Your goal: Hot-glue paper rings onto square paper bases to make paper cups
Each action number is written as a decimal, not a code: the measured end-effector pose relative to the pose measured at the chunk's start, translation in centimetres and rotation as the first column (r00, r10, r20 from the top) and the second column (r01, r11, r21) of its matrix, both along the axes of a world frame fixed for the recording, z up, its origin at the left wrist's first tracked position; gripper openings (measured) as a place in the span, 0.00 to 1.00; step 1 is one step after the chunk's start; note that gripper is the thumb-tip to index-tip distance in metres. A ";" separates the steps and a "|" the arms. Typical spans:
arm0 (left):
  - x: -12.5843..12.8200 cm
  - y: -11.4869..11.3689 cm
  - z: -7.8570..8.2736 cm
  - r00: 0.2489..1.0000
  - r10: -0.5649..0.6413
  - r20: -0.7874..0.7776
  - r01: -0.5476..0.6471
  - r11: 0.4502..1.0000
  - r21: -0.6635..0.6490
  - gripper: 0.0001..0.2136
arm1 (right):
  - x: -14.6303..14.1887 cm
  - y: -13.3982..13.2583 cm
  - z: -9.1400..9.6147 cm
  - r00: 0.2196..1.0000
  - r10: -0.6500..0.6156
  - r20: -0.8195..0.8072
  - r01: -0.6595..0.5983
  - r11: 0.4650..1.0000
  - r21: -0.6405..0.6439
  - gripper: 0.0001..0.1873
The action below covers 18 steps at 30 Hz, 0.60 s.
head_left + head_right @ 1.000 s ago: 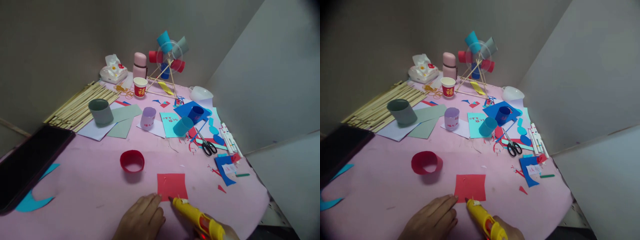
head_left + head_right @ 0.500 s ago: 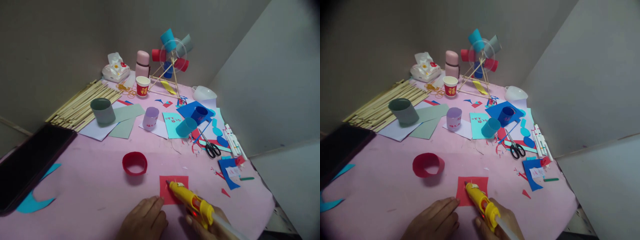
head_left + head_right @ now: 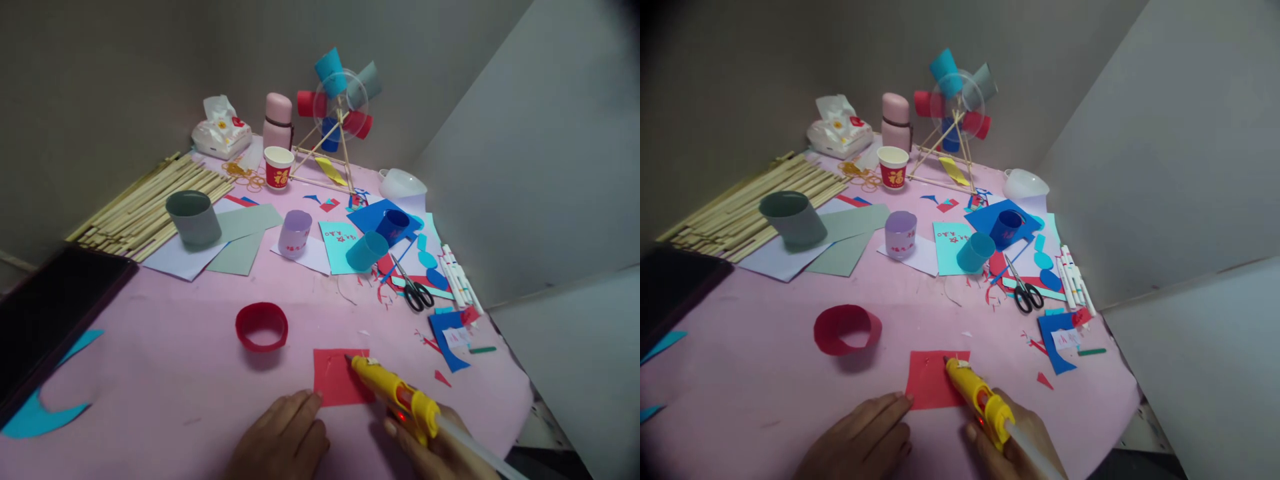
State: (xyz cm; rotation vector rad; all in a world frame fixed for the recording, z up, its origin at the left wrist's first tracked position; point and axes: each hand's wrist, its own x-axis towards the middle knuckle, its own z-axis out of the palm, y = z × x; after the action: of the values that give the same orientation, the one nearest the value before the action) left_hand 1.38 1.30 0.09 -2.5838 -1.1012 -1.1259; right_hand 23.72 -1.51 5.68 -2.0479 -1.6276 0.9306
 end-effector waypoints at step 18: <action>-0.2 0.2 0.0 0.999 -0.031 -0.032 0.031 0.999 -0.009 0.18 | 1.0 1.2 2.7 0.994 0.101 0.029 -0.100 0.994 -0.044 0.05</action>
State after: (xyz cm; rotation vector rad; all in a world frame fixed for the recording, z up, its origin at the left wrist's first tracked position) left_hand 1.19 1.50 0.09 -2.6248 -1.0649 -1.0851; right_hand 24.76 -0.29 8.38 -2.0341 -1.7563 0.9798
